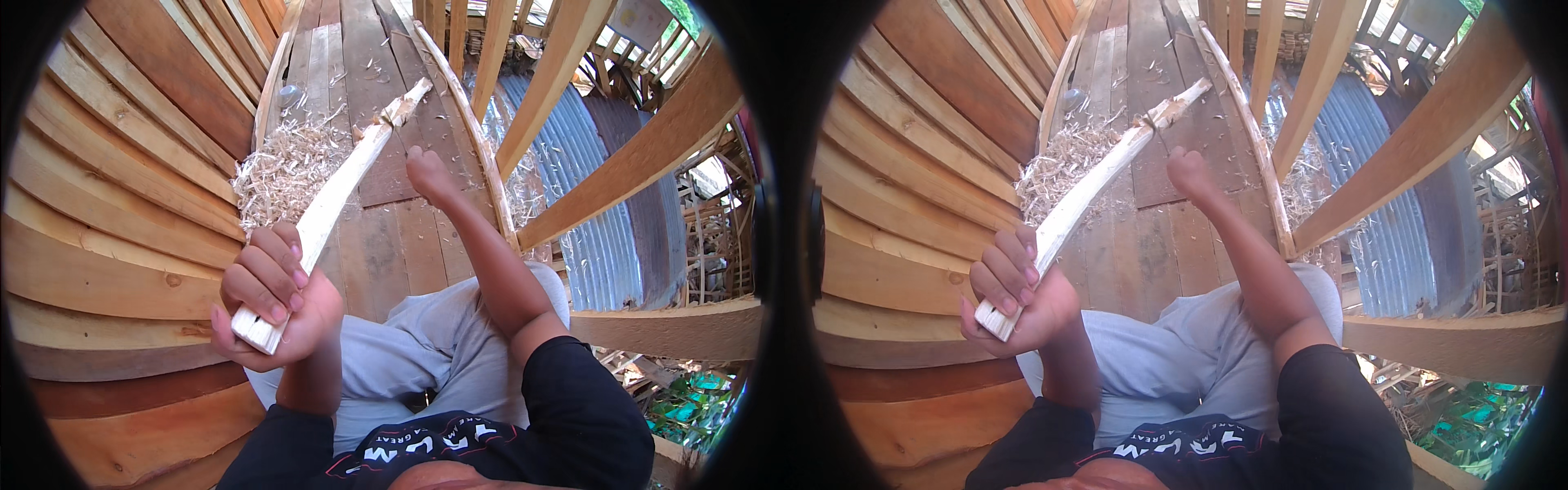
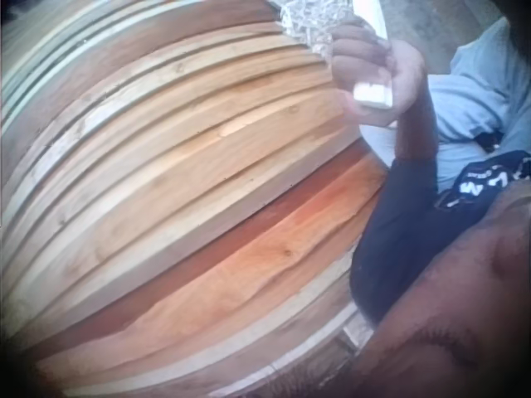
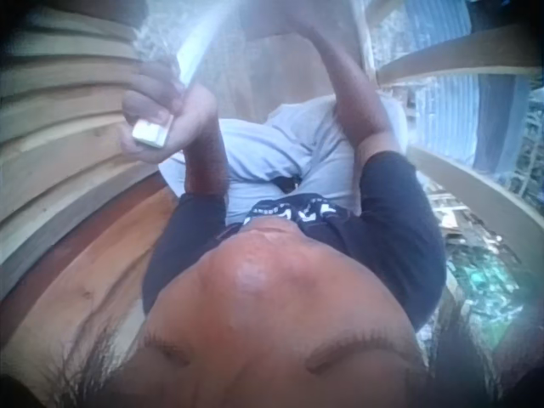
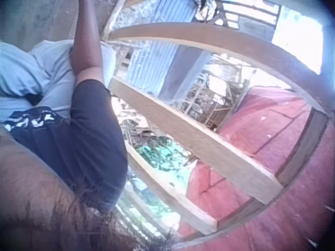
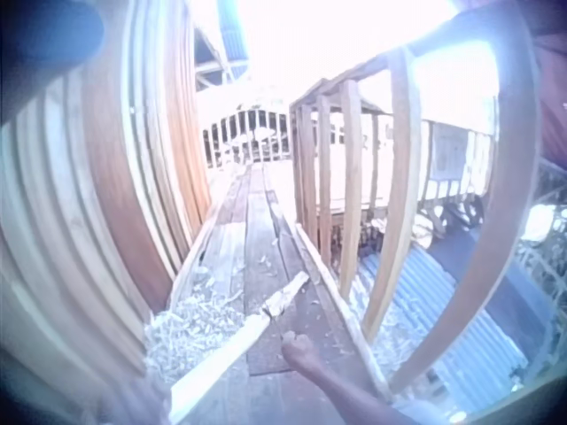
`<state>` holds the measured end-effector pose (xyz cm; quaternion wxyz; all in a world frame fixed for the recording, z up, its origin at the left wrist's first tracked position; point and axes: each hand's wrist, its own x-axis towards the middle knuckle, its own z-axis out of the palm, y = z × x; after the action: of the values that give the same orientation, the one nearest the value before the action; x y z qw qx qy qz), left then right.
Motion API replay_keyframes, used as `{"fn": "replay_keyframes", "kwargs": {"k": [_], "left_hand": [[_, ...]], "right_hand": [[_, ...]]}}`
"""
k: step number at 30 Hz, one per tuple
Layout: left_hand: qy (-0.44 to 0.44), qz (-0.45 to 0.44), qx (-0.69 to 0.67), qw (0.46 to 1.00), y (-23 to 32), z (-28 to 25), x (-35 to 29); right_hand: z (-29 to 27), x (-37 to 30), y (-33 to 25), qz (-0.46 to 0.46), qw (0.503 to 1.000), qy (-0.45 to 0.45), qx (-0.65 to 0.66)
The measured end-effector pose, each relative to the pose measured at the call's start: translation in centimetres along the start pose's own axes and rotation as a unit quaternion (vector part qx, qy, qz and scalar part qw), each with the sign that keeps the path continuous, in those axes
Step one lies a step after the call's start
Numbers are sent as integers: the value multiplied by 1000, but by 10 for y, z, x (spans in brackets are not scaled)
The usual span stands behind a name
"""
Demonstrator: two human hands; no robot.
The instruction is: The person sits on a wooden floor and uses a knife to carve a long, light-colored wooden stick. They hold the stick with their left hand and repeatedly shave off thin layers of wood with the knife in their right hand, creating wood shavings that accumulate on the floor.
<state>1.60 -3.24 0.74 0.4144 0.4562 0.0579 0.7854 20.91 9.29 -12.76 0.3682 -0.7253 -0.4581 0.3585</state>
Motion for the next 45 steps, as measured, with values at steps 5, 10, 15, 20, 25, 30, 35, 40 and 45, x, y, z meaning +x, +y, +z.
{"fn": "replay_keyframes", "kwargs": {"k": [5, 10, 15, 20, 25, 30, 35, 40, 45], "left_hand": [[-31, -8, -24, 999, 3, -25, 17], [-147, -34, -31, 988, -14, -64, 43], [-119, -28, -61, 991, -13, -65, 44], [81, 13, 27, 996, -6, -32, 40], [-24, 0, -21, 1000, -4, -33, 32], [-132, 9, -3, 991, -2, -32, 30], [-126, -25, -18, 992, -7, -32, 31], [-131, -19, -11, 991, -10, -28, 24], [-109, -19, -1, 994, -17, -28, 21]], "right_hand": [[6, -71, -72, -124, 986, -111, -34], [-7, -51, -60, -23, 989, -149, -2], [-12, -67, -71, -154, 973, -173, -22], [-17, -59, -61, -249, 946, -190, 82], [-9, -47, -47, -168, 980, -87, 65], [16, -89, -69, -204, 977, 35, -58], [14, -60, -46, -207, 964, 145, -86], [7, -90, -69, -201, 971, 78, -107], [5, -54, -52, -201, 965, 137, -100]]}}
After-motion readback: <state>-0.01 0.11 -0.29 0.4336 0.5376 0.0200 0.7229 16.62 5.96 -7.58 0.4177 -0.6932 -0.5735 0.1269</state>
